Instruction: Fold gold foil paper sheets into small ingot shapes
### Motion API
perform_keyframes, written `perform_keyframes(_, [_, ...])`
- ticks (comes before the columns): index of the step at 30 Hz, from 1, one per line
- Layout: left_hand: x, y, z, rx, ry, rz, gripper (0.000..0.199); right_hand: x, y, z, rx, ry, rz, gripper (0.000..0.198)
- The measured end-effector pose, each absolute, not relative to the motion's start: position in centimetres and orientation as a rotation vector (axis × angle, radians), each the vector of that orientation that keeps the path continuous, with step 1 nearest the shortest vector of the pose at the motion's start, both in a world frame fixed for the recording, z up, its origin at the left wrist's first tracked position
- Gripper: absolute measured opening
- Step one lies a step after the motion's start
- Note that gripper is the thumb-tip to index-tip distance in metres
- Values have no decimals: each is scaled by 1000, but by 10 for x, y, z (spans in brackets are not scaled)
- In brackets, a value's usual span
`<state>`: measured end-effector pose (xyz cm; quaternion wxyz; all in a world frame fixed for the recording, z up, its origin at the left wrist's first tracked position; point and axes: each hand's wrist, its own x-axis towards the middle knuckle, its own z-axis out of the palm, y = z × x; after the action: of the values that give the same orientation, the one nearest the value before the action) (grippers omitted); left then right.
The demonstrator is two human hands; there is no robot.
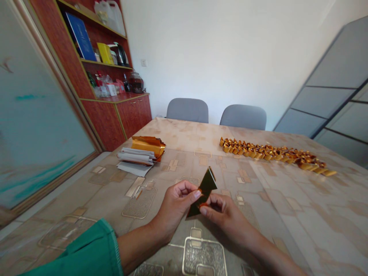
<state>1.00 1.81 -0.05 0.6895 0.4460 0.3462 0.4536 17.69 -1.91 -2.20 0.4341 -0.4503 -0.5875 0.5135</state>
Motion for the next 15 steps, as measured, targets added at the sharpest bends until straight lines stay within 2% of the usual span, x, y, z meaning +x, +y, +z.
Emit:
perform_keyframes(11, [7,21,1,1059,788,1077,22,182,-18,-12,-1183,-1535,1220,27])
perform_keyframes(14, [3,20,2,1320,825,1147,16,187,-21,1,-1204,-1643,1152,10])
perform_keyframes(15, [1,20,3,1449,816,1186,13,188,-23,7,-1187,-1684,1076,21])
